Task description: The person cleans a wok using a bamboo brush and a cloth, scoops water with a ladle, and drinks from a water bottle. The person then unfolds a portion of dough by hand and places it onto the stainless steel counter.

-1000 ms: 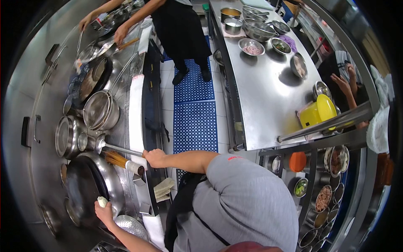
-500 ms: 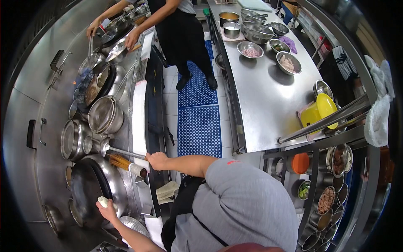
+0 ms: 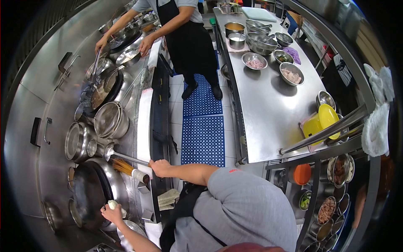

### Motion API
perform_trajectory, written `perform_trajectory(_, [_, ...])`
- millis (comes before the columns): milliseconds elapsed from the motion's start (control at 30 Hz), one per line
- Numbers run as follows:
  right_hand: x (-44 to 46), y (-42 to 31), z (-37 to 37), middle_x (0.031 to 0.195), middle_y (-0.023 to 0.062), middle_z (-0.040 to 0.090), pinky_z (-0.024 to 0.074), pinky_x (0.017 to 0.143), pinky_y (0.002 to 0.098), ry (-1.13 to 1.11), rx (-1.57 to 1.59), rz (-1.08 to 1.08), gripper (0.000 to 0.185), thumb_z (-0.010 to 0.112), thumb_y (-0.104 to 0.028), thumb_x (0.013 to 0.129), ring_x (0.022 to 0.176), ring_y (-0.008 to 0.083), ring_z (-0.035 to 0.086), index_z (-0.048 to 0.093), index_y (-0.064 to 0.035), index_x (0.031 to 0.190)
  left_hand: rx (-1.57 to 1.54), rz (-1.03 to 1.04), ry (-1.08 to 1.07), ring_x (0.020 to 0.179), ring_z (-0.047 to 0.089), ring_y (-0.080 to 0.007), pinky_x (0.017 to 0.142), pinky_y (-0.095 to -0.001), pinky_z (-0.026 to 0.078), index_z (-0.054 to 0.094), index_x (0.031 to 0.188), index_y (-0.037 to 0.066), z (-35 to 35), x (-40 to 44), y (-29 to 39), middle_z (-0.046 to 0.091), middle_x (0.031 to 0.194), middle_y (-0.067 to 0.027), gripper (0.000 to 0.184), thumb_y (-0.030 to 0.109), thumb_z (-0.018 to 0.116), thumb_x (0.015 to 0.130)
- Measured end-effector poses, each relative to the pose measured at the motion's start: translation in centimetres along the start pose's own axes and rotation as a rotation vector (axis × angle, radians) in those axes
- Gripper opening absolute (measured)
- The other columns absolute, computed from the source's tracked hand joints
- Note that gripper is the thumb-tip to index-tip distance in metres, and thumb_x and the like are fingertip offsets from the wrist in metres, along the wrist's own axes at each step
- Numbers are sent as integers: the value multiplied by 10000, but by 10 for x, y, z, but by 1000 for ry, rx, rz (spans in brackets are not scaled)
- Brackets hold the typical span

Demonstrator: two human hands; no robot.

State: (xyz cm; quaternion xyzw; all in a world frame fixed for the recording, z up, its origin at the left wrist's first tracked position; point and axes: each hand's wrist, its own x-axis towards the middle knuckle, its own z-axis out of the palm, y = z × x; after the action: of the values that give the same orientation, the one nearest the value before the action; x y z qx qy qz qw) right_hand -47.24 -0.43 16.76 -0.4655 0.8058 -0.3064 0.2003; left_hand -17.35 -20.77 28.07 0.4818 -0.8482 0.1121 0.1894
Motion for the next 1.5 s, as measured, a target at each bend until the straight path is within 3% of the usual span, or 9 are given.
perform_trajectory(367, [-2,-3,-5,890,255,691,555,756,483,-16,21,15,329,603,-20,783,862,392,701,529,53,1095,-207,-72,54,1039,530,-428,911,-503,426,598,1042,-9,7,-2,-11,578,1142,-228,533,214,771,590])
perform_trajectory(600, [0,5,8,944,272,663,549,744,495,10,-10,-22,388,604,-59,803,869,418,684,472,48,1152,-301,-275,85,921,600,-441,836,-525,442,569,1086,45,0,5,-5,652,976,-218,487,246,722,670])
perform_trajectory(733, [-16,2,10,1007,276,624,539,775,496,52,-64,5,458,627,-109,840,920,427,660,426,19,1231,-275,-289,131,893,617,-453,801,-533,442,556,1084,46,4,9,-7,664,971,-219,478,276,711,695])
perform_trajectory(1033, [-43,-10,17,925,258,643,553,724,494,125,-92,80,339,622,-187,907,844,410,679,460,11,1130,-357,-205,94,919,617,-435,809,-526,456,565,1103,55,9,11,-23,660,967,-203,504,329,730,714])
perform_trajectory(1200, [-40,-4,35,948,252,661,556,705,503,154,-194,137,313,582,-168,895,847,420,679,453,-1,1125,-559,-134,135,989,620,-399,869,-495,465,602,1133,62,18,1,-35,660,1057,-198,534,314,774,695])
perform_trajectory(1267, [-44,-3,33,950,258,666,561,711,496,118,-239,130,304,551,-162,894,841,415,687,451,14,1120,-461,33,364,1073,595,-384,979,-470,437,597,1259,49,58,-3,-57,650,1178,-176,657,291,791,680])
perform_trajectory(1333, [-48,-14,25,954,258,670,562,748,498,45,-245,224,312,543,-157,898,887,424,689,451,10,1144,-568,58,234,1175,551,-363,1045,-450,390,592,1280,42,21,-9,-38,634,1223,-179,682,231,774,651])
perform_trajectory(1400, [-49,-12,29,962,263,667,554,779,510,48,-276,260,340,581,-168,893,913,410,688,456,-21,1174,-586,138,302,1230,515,-354,1113,-490,301,619,1113,22,15,-11,-34,600,1282,-181,534,226,767,643])
perform_trajectory(1500, [-64,-17,24,965,260,666,532,835,505,130,-248,188,412,643,-179,866,945,418,669,468,-61,1220,-540,83,255,1230,511,-357,1111,-519,291,623,1001,13,0,-15,-27,583,1308,-182,454,251,762,641])
